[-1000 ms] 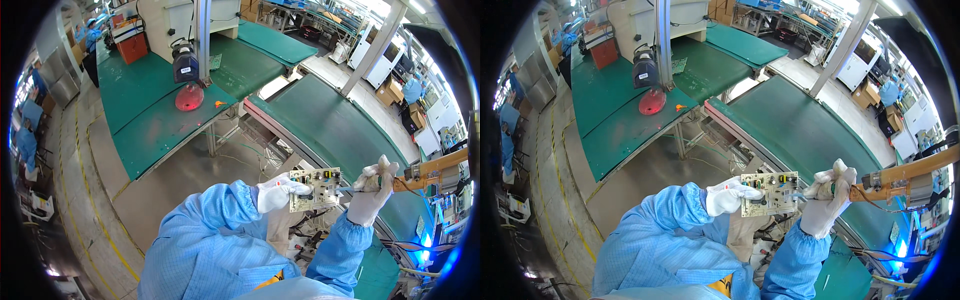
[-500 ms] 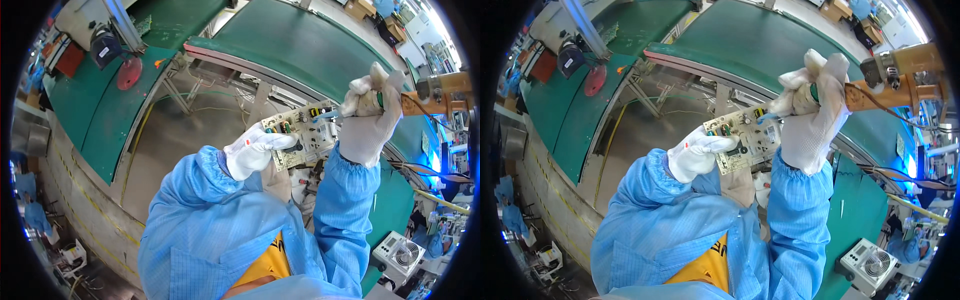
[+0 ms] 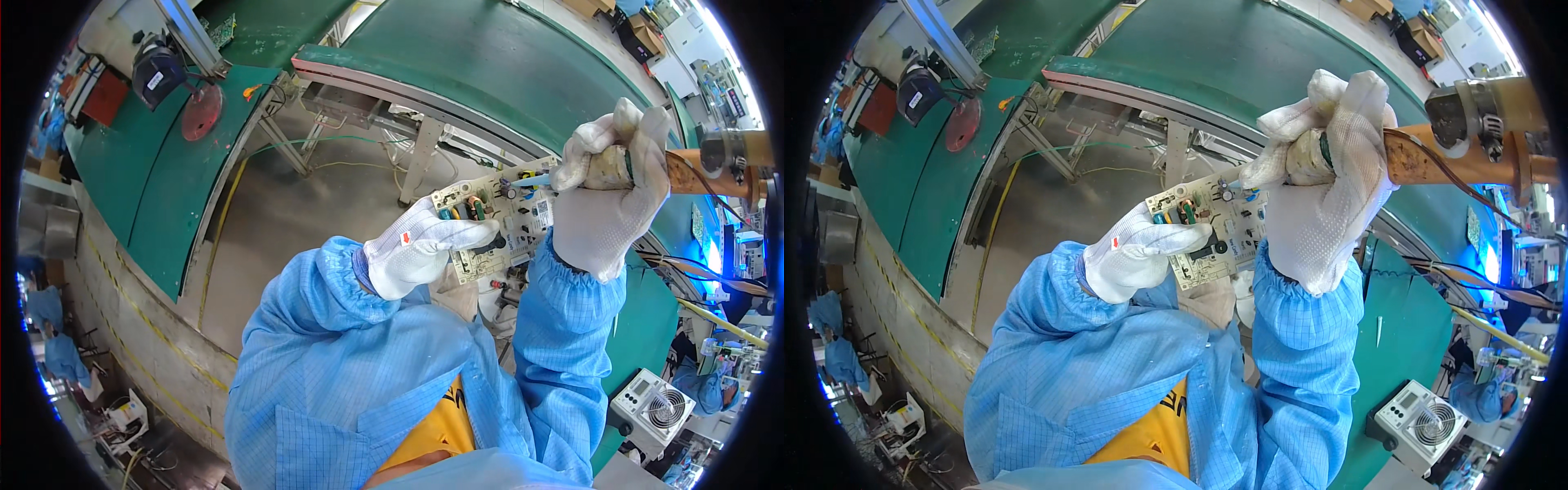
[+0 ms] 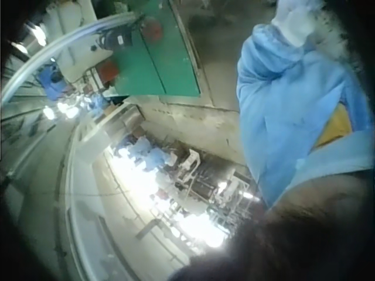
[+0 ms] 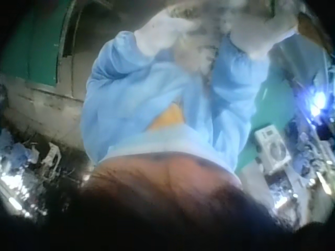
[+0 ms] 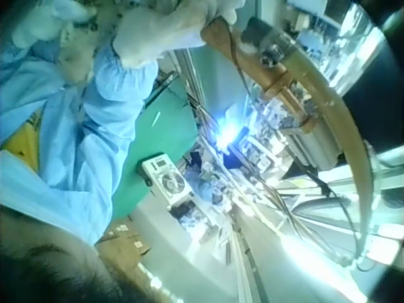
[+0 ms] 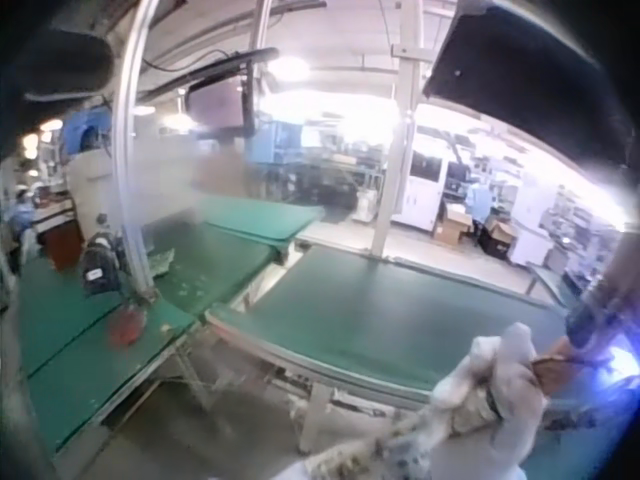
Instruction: Manually picking up circuit boards and using an electric screwdriver to secure components.
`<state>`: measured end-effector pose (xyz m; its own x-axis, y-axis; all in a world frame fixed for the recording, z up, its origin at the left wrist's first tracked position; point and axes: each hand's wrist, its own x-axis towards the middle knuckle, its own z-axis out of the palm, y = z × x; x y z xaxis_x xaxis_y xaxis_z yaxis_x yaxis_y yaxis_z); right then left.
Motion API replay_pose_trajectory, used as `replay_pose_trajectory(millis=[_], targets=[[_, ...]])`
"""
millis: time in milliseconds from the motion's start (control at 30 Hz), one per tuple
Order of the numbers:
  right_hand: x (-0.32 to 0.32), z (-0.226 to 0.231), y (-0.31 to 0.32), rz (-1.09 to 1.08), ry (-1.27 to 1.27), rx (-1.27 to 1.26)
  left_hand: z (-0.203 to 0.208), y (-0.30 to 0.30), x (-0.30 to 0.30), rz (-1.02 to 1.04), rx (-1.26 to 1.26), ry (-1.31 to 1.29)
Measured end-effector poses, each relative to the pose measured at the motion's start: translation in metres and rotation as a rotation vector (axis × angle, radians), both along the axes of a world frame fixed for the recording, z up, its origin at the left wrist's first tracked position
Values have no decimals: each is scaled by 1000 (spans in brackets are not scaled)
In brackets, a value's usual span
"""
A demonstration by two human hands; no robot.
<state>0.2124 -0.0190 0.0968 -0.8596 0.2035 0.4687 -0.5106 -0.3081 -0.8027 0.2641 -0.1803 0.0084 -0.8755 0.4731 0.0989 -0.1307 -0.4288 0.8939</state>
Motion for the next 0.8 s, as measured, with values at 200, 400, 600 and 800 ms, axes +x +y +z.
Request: replay_pose_trajectory(millis=[200,400,600,800], targets=[[2,0,2,129,26,4,-20,0,-3,22,-56,53],[1,-1,-1,61,91,113,-6,-1,1,-46,196,-258],[0,5,-10,-253,161,197,-35,-4,-6,41,-119,175],[-5,-5,13,-193,157,287,-22,-6,0,59,150,-144]])
